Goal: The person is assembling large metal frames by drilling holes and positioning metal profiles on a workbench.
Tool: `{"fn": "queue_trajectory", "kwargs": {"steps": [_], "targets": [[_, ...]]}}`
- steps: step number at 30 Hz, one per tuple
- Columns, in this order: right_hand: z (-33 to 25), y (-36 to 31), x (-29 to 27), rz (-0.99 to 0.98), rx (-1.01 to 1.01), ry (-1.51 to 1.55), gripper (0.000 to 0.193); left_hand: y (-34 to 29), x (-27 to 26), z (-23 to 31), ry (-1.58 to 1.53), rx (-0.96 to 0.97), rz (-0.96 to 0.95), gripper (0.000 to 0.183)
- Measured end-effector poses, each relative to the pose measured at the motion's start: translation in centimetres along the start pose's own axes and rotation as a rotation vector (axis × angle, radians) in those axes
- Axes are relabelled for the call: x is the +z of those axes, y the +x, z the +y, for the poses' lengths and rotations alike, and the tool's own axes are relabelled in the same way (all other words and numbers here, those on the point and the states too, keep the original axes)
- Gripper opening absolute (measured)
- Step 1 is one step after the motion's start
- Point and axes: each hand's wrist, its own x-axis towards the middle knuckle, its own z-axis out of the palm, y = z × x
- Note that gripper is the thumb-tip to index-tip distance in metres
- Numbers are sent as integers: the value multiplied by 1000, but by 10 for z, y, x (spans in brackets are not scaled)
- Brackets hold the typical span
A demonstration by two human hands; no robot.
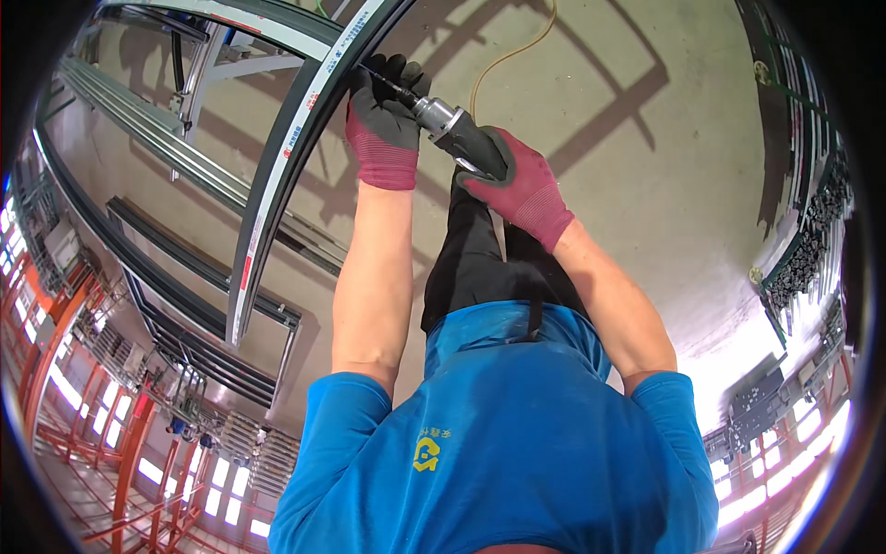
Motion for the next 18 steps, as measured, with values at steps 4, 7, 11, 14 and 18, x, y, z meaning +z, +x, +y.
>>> {"fn": "queue_trajectory", "kwargs": {"steps": [4,7,11,14,18], "targets": [[-1,0,-4,-26,27,61,61,-7,9,-6,47,-11,21,26],[1,-5,-6,-42,22,156,63,-15,7,-11,49,-10,41,25],[23,-4,-9,-17,81,188,43,-23,20,-20,124,55,129,31],[40,1,-9,82,111,229,38,-21,23,-24,52,28,185,27],[32,4,-14,31,304,205,36,-20,26,-27,46,70,222,22]]}}
